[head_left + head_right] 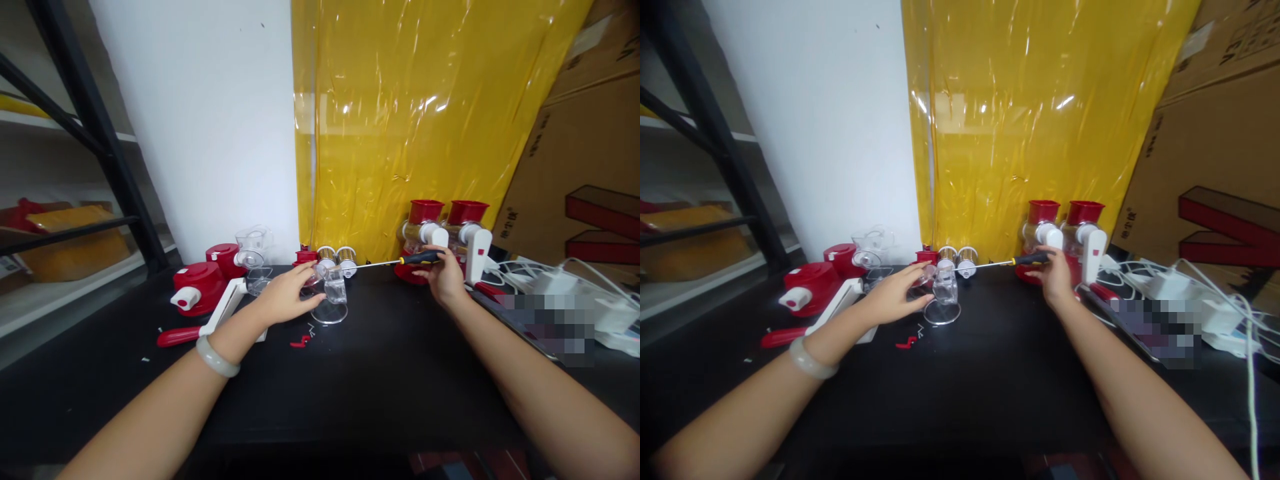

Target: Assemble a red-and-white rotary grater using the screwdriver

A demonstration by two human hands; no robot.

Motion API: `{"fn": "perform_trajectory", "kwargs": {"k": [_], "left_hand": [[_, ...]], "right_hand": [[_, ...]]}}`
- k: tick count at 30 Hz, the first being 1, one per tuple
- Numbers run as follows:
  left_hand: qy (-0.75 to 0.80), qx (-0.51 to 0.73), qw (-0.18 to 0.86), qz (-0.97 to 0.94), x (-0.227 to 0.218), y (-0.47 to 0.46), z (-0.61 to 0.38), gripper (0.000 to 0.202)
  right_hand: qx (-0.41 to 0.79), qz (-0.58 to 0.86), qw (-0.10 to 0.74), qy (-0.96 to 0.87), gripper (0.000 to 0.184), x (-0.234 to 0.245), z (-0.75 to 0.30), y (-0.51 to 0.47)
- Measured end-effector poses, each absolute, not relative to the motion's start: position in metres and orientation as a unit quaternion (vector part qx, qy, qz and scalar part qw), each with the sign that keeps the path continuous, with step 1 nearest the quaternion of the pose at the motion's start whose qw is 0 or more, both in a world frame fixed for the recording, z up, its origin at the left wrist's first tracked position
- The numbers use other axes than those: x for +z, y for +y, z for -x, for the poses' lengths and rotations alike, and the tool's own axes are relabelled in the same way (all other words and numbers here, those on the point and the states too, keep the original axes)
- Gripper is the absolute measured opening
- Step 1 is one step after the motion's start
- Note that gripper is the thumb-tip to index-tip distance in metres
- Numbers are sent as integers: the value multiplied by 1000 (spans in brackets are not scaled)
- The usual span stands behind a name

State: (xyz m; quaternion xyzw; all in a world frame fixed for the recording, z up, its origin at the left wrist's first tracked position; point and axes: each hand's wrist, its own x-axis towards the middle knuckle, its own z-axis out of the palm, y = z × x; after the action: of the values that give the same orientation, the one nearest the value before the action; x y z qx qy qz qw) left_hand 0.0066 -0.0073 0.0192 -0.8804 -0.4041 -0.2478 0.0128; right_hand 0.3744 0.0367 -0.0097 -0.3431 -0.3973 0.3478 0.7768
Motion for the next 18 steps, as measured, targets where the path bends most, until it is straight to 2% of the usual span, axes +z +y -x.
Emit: {"fn": "perform_trajectory", "kwargs": {"k": [6, 12, 18], "left_hand": [[-402, -252, 9, 880, 19, -7, -6, 41], [-405, -253, 11, 878, 20, -8, -7, 42], [-409, -248, 12, 878, 21, -10, -7, 41]], "right_hand": [[335, 399, 760, -388, 35, -10, -374, 39], [269, 439, 745, -424, 48, -13, -374, 40], [318, 406, 751, -412, 40, -13, -376, 39]]}}
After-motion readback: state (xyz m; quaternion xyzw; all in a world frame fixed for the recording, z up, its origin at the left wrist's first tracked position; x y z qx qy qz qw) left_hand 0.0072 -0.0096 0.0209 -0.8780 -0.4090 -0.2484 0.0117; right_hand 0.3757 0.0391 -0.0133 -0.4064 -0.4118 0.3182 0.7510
